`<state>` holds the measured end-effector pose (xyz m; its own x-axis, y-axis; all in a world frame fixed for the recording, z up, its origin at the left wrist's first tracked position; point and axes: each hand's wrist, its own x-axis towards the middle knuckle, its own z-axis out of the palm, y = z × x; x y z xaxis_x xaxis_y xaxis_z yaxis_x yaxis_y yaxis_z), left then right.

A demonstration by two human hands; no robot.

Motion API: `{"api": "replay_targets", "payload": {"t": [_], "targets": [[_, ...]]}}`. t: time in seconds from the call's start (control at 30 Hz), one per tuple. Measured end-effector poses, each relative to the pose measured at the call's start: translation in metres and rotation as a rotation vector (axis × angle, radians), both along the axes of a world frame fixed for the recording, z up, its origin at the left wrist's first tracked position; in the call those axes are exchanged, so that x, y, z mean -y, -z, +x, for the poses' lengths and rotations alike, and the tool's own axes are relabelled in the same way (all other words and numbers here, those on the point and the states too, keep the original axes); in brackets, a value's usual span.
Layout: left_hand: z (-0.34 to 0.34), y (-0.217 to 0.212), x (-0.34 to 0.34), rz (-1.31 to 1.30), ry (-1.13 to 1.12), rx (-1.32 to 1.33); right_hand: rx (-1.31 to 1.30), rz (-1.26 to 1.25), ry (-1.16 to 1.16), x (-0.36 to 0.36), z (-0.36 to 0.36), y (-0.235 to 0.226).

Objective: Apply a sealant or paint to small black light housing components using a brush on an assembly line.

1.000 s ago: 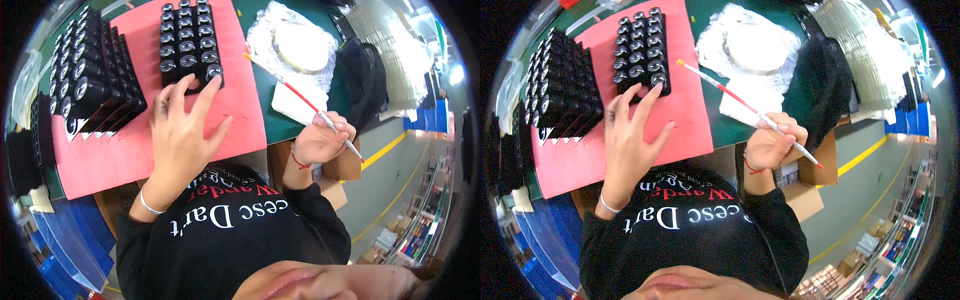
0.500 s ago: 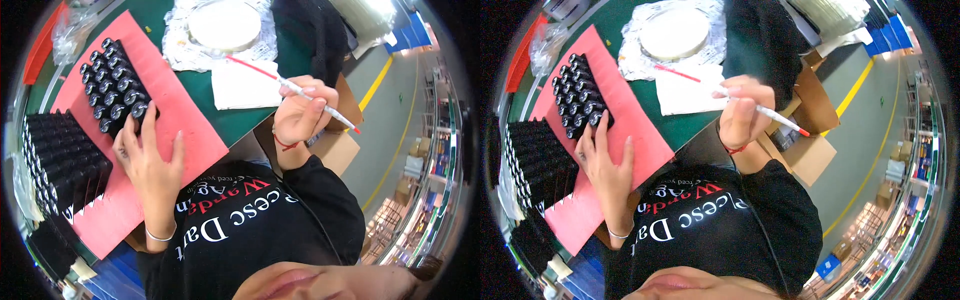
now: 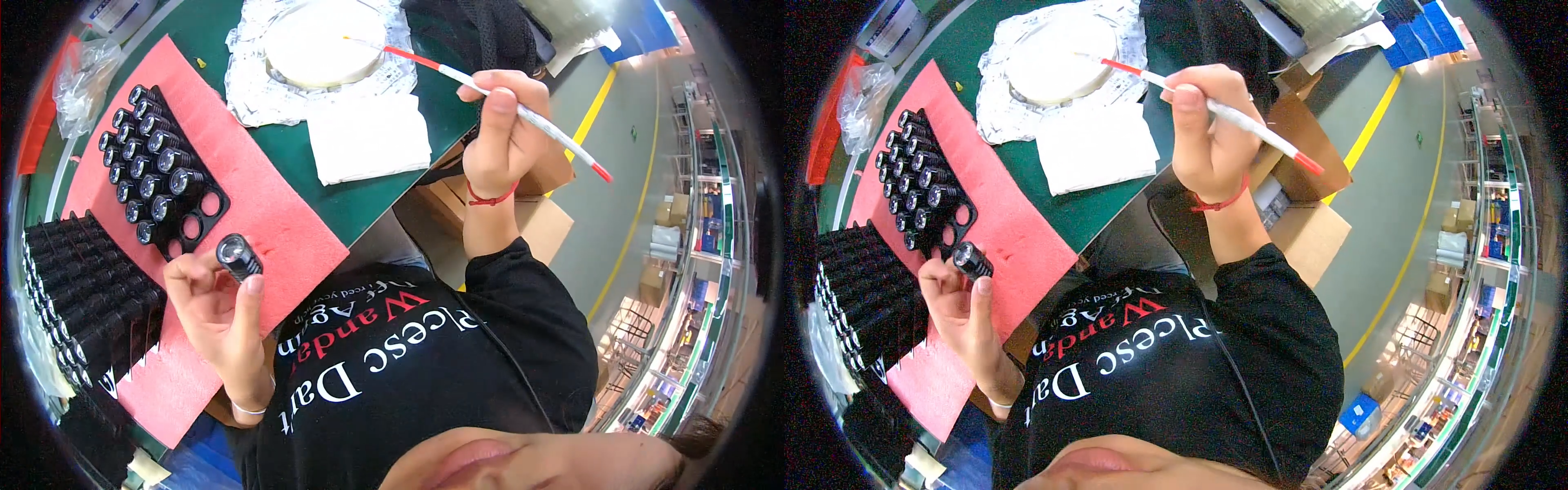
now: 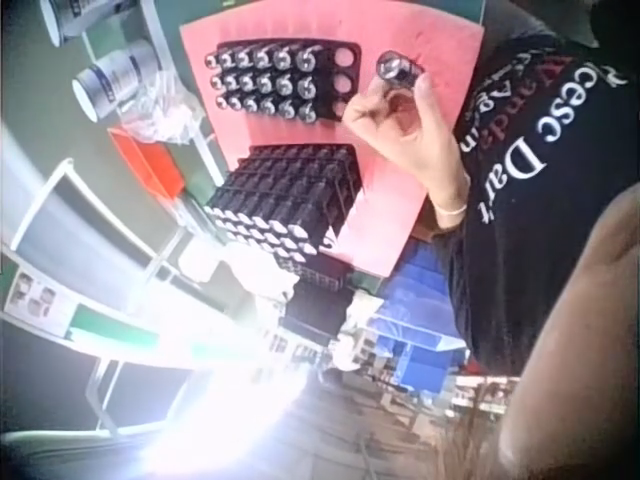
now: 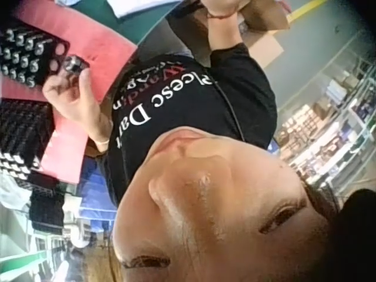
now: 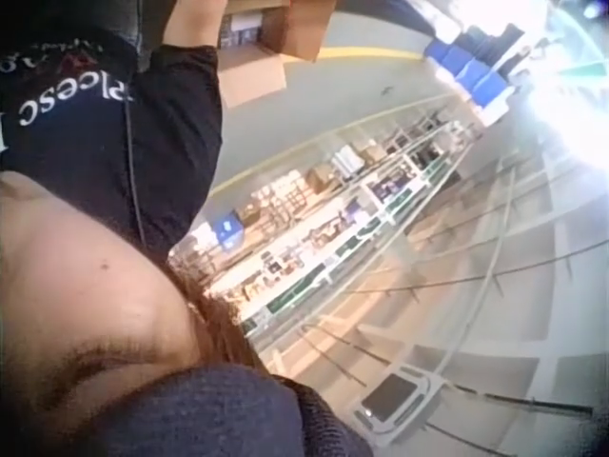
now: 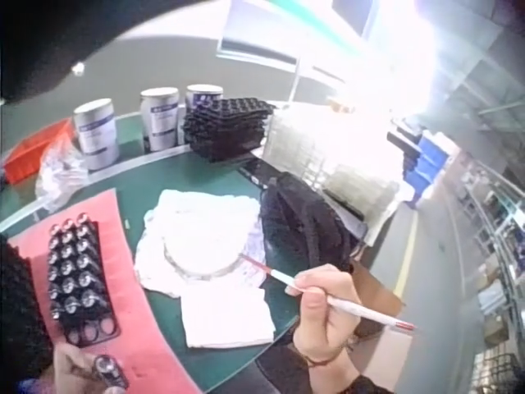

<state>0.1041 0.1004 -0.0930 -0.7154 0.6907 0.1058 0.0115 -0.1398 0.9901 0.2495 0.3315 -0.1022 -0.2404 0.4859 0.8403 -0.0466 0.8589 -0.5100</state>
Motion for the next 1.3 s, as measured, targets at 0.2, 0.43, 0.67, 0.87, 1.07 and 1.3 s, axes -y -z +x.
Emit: {"api": "replay_targets", "payload": {"t": [0.2, 0.43, 0.67, 0.87, 1.07, 1.3], "targets": [[0.001, -0.001, 0.002, 0.042, 0.065, 0.161, -0.055, -0.156, -0.036, 0.005, -0.003, 0.001], [-0.006, 0.001, -0.001, 0.041, 0.028, 0.234, -0.634, -0.647, -0.785, 0.01, 0.003, 0.007], [-0.012, 0.001, 0.005, 0.06, 0.052, 0.3, -0.428, -0.532, -0.842, 0.043, -0.016, 0.011], [-0.009, 0.002, 0.004, 0.075, 0.017, 0.286, -0.38, -0.527, -0.821, 0.047, -0.022, 0.015], [-0.015, 0.009, 0.01, 0.087, 0.043, 0.315, -0.252, -0.507, -0.81, 0.046, -0.018, 0.014], [-0.017, 0.01, 0.009, 0.177, 0.087, 0.348, -0.331, -0.48, -0.762, 0.043, -0.022, 0.026]]}}
